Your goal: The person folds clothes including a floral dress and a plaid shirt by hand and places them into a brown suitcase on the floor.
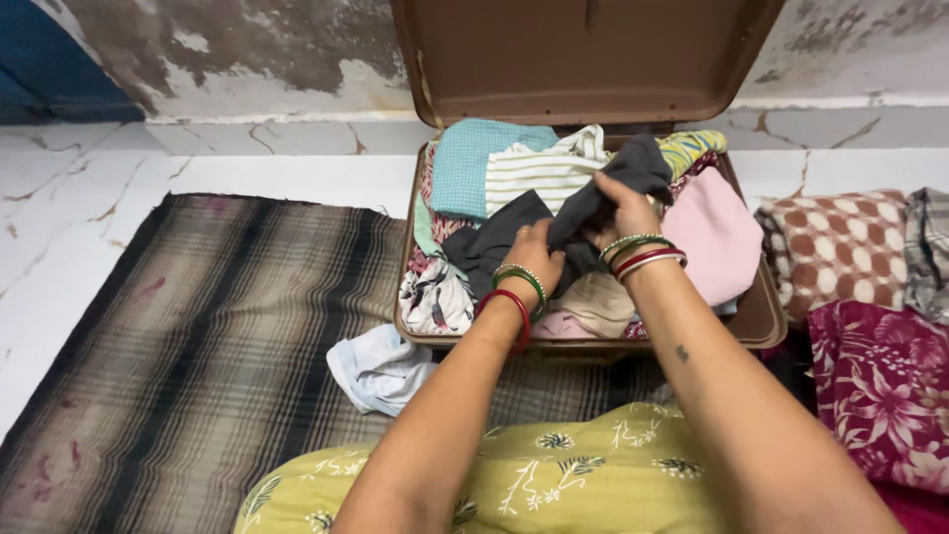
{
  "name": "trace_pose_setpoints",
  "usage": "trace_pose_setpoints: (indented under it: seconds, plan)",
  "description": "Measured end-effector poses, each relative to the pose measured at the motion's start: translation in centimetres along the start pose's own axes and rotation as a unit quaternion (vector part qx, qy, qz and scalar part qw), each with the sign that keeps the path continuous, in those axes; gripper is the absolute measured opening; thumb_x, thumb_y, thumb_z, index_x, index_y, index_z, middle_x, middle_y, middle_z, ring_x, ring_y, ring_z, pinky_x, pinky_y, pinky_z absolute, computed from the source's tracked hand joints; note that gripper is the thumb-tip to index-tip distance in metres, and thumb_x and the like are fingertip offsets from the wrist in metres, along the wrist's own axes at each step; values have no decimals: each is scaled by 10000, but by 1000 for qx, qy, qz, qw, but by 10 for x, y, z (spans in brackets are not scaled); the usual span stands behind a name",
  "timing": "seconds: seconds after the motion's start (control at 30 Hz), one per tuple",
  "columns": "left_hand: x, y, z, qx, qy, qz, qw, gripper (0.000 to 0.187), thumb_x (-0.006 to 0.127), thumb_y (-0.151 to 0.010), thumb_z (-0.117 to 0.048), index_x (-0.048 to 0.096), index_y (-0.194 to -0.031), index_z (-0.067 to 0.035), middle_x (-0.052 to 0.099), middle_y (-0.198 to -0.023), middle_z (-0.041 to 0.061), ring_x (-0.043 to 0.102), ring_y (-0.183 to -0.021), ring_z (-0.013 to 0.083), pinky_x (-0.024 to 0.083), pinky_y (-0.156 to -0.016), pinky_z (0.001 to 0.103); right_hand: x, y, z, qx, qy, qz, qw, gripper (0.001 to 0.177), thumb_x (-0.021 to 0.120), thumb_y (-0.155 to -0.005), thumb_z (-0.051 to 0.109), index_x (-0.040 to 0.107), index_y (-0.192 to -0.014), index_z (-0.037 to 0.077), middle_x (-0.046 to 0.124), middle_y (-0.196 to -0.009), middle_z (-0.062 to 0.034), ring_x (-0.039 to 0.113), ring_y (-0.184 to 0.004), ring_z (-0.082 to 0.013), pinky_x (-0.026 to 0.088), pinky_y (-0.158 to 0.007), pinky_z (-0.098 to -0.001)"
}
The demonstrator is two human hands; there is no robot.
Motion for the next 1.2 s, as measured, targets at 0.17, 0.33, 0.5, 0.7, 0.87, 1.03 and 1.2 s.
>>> trace_pose_setpoints:
  seconds: [0.17,0.33,0.5,0.7,0.87,1.03,1.2]
  plan:
    - [29,-7,20,75,37,33,996,701,766,-792,-268,508,-1393,-15,610,-1278,291,585,-1206,444,472,-1034,456,-25,-11,-24,-57,64,-12,996,340,771,-906,117,598,-1192,49,644,-1117,-131,685,-940,-262,612,-798,-417]
    - [55,-29,52,8,203,107,973,673,753,-858,-356,560,-1407,-18,658,-1284,239,628,-1173,393,474,-1018,426,-40,-25,-33,-130,128,-41,982,537,677,-799,-49,510,-1286,105,666,-1147,-108,692,-984,-267,598,-829,-390]
    - [55,-60,63,-38,295,-7,955,611,688,-894,-417,640,-1362,-26,746,-1217,194,702,-1164,330,530,-1023,391,-47,-34,-33,-129,-55,-21,990,522,558,-769,-103,587,-1279,6,686,-1158,-143,703,-1027,-313,597,-943,-423]
    - [10,-76,19,-15,347,75,935,899,740,-898,-507,339,-1579,-80,471,-1509,188,446,-1430,280,340,-1179,364,-36,-30,-3,-18,-117,169,978,450,502,-846,69,630,-1250,-82,714,-1209,-199,691,-1110,-337,548,-1053,-454]
    - [-25,-88,-9,48,293,205,933,900,849,-806,-432,406,-1484,-41,578,-1445,164,558,-1333,243,413,-1134,355,-17,-25,40,-35,-81,227,970,424,513,-870,100,652,-1233,-70,715,-1228,-189,687,-1147,-323,536,-1087,-448]
    - [-62,-105,-18,44,181,186,965,501,862,-770,-294,735,-1183,-41,778,-1101,74,708,-1019,141,553,-947,297,10,5,81,-68,62,186,978,333,619,-934,125,633,-1258,48,717,-1185,-100,695,-1091,-247,563,-995,-424]
    - [-98,-120,-27,118,200,60,971,333,865,-813,-191,742,-1075,-26,774,-1013,44,693,-953,98,565,-904,272,1,-11,107,-246,322,134,904,396,714,-912,-4,605,-1293,-6,703,-1217,-100,690,-1080,-194,566,-971,-321]
Point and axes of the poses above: each hand's wrist, its own y-axis away from the middle knuckle, its own x-axis out of the palm, z = x × y, the point moved 1 cm from there along -y, towards the middle knuckle
